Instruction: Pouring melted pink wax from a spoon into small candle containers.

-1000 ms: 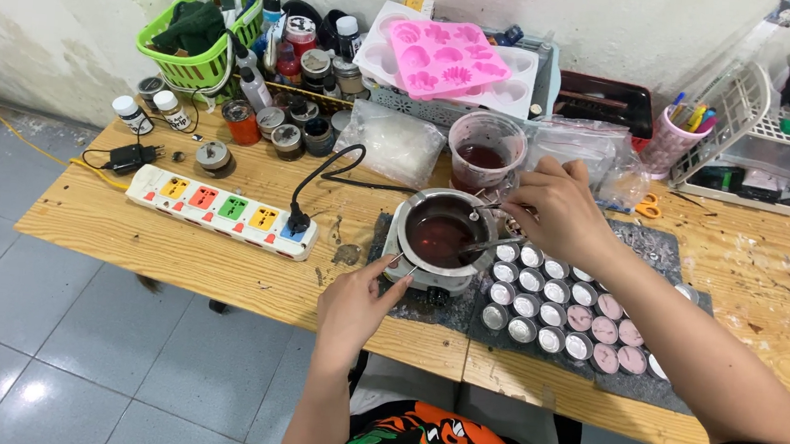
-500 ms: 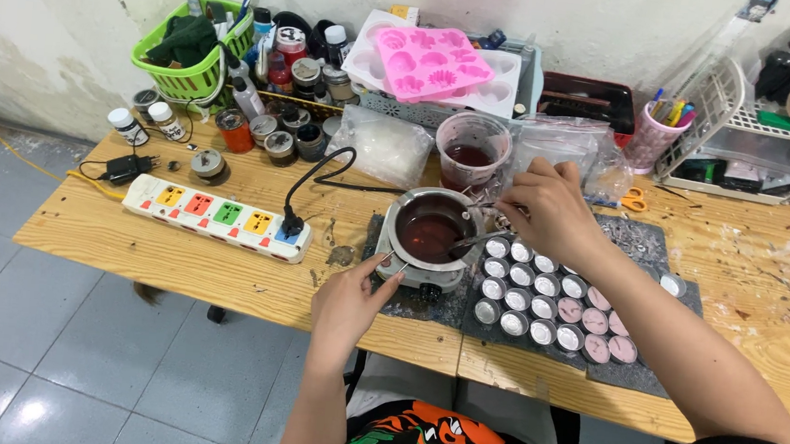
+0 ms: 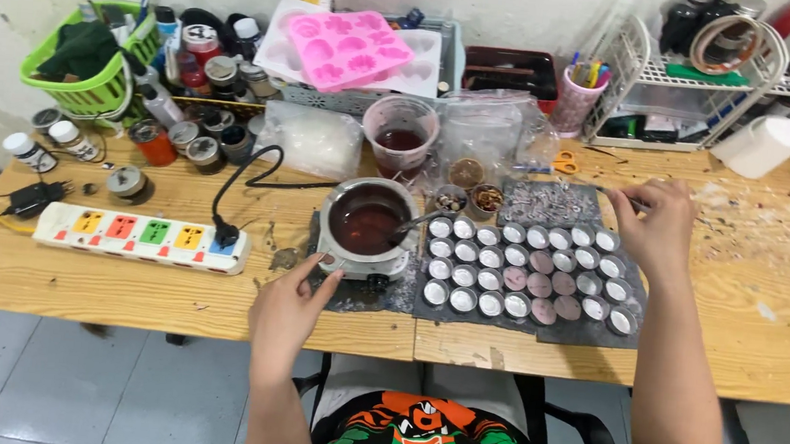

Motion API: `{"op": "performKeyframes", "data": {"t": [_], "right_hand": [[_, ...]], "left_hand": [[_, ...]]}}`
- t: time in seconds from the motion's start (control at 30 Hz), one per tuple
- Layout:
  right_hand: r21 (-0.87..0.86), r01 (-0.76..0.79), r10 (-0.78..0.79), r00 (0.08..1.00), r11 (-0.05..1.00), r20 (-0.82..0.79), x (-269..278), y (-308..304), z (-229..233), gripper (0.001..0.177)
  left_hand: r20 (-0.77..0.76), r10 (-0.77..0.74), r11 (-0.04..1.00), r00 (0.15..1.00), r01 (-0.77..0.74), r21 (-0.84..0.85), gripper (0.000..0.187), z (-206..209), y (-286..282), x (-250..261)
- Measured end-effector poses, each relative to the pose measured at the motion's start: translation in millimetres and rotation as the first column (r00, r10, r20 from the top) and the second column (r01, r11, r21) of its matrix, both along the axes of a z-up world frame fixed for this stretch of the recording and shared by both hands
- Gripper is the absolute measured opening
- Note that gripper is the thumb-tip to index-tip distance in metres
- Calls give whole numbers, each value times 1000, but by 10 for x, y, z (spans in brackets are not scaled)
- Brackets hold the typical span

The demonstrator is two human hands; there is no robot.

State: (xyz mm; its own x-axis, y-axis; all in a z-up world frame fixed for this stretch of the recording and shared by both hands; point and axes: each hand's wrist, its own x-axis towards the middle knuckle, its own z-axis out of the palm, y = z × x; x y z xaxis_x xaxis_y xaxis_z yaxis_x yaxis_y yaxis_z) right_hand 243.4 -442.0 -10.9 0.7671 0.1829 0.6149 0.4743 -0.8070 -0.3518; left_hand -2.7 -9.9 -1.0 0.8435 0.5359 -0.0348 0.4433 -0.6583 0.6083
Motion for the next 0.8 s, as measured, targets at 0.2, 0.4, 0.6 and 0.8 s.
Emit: {"op": "performKeyframes", "data": {"t": [0.2,0.4,0.6,0.8], "right_hand": [[133,154,-131,978,979,-165,377,-455,-873,21],[278,243,-112,903,929,-414,574,-538,-1146,29],[139,315,-242,890,939,-386,601,-670,-1276,25],[-29,285,-285,938,958,-199,686,-804,-1465,23]], "left_hand": [[-6,31,999,1000,-30,29,57,-47,-26,13],[-36,48,998,998,-47,30,59,-71,-61,27],[-85,87,996,993,-87,4,56,0,-110,33],[-106,94,995,990,-95,-1,57,-31,-99,50]]}}
